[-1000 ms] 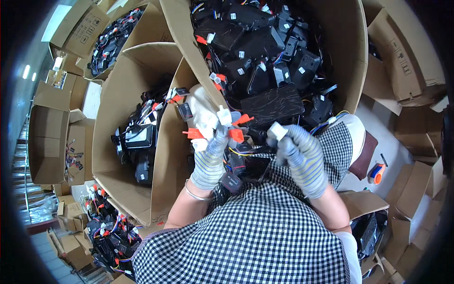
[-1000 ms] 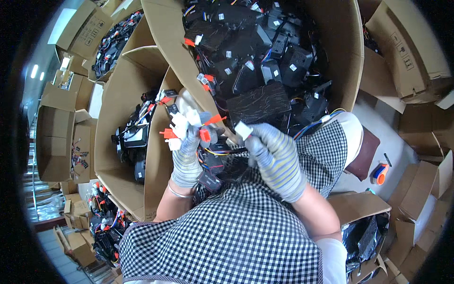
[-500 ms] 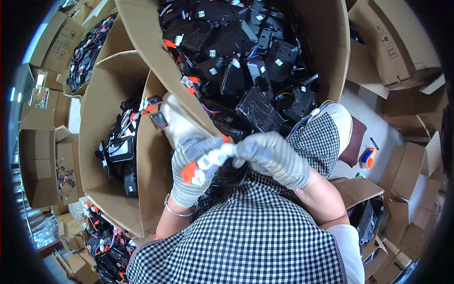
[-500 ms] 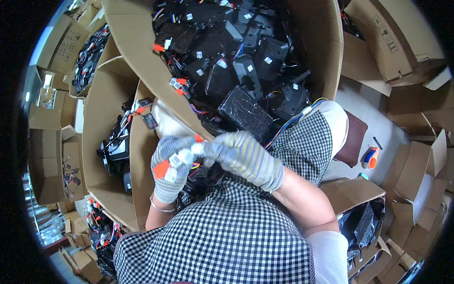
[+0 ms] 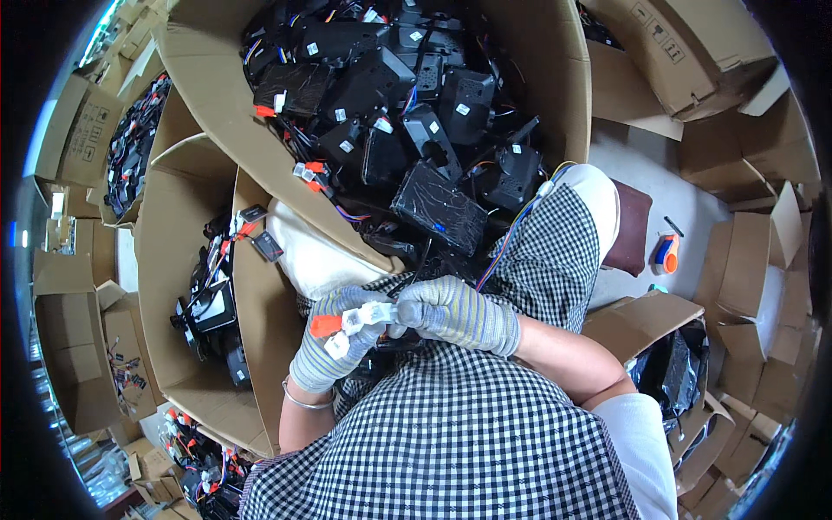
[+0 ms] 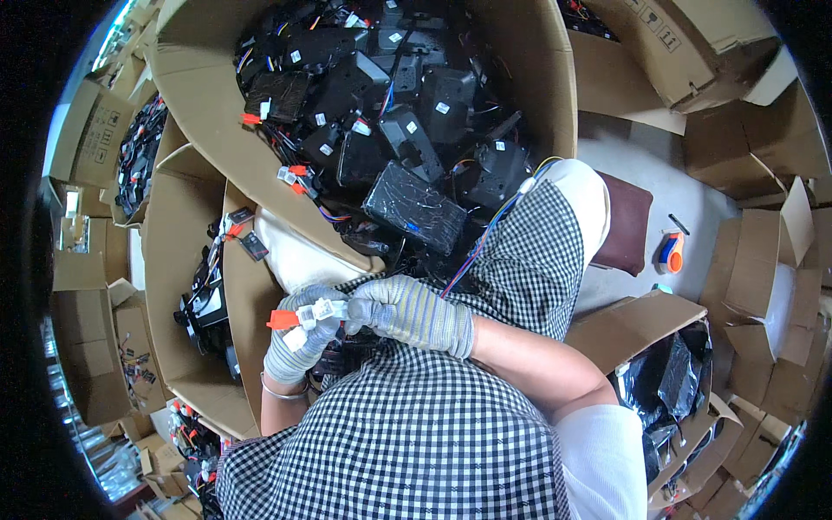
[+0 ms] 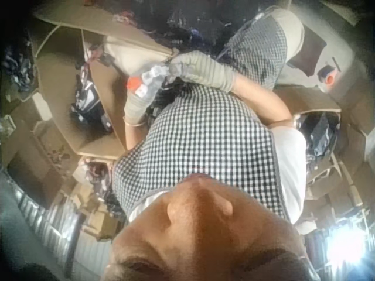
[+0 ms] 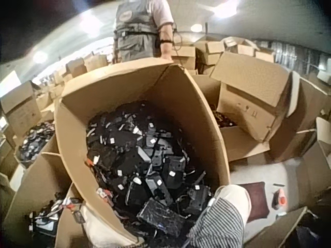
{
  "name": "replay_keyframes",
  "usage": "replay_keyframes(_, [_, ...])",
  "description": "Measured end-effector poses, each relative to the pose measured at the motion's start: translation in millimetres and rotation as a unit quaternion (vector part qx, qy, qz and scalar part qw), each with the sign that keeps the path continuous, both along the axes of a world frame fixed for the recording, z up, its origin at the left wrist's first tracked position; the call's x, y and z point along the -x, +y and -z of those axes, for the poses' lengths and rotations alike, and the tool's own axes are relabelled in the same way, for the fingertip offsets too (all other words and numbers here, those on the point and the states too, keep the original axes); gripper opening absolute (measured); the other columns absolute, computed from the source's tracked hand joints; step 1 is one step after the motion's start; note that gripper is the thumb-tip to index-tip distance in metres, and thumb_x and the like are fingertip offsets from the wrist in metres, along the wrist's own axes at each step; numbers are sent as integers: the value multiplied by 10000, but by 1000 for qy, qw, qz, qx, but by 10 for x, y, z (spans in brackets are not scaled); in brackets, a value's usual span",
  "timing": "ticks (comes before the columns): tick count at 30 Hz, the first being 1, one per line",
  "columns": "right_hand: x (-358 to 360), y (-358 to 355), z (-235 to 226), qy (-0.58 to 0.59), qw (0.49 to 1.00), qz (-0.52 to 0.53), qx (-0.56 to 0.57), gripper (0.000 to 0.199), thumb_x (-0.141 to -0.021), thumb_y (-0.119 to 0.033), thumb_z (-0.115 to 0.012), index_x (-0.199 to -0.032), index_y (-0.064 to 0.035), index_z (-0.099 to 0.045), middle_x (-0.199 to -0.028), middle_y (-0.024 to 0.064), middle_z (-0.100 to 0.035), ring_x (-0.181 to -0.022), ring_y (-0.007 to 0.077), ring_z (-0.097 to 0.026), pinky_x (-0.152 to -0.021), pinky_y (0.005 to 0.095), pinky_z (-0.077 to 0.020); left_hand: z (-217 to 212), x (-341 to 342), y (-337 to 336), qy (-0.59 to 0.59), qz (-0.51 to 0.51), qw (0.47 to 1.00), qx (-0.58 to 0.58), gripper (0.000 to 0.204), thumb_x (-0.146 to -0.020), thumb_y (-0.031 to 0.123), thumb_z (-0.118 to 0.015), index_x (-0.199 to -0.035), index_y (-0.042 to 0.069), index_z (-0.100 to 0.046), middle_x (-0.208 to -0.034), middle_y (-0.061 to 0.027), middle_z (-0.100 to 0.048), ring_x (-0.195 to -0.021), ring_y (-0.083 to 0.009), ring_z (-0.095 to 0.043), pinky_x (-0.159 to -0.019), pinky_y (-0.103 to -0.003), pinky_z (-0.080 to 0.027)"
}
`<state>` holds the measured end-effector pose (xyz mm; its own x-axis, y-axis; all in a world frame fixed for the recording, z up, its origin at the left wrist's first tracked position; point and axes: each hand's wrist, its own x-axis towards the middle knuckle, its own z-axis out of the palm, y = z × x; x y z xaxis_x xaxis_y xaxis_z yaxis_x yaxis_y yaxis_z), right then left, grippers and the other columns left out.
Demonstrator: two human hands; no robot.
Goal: The person sorts electronic components with wiring and screens by hand, transferring them from one cardboard box into other cardboard boxes.
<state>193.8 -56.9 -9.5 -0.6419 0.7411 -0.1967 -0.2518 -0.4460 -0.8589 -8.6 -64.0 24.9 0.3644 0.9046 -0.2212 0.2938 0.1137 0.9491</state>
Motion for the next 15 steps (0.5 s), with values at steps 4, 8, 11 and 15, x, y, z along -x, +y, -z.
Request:
replay_keyframes(4, [-49,-10,-38,-37,997,6,-62,311,-949,-305,-519,-913,-34,-668,-771,-5,-642,-672,72,-553,-611,224,-452,-53,-54,7,9,4,1000,-16,453,-861,464,-591,-933,20,-642,-787,-66,-642,-710,-169,-599,-647,-302,-468])
replay_keyframes(8, [-91,-27,-107,-123,971,40,-200,334,-957,-319,-496,-959,-27,-659,-819,39,-664,-757,111,-615,-683,250,-483,-7,2,51,134,63,957,-249,392,-894,425,-561,-876,42,-645,-779,-70,-642,-740,-181,-605,-648,-310,-471])
replay_keyframes(11, [-479,-71,-202,-27,992,110,-47,412,-904,-426,-562,-1047,-44,-623,-857,17,-655,-583,17,-471,-510,157,-378,-26,82,-77,-64,-217,956,-187,294,-913,344,-548,-868,66,-630,-810,-88,-647,-749,-191,-608,-655,-324,-484])
replay_keyframes(15, [-840,-32,-238,-107,947,297,-48,418,-899,-406,-576,-946,7,-623,-560,-62,-449,-442,10,-309,-433,171,-233,-826,397,160,-179,-73,916,-351,161,-904,161,-549,-964,14,-521,-739,-93,-561,-646,-178,-560,-606,-323,-507])
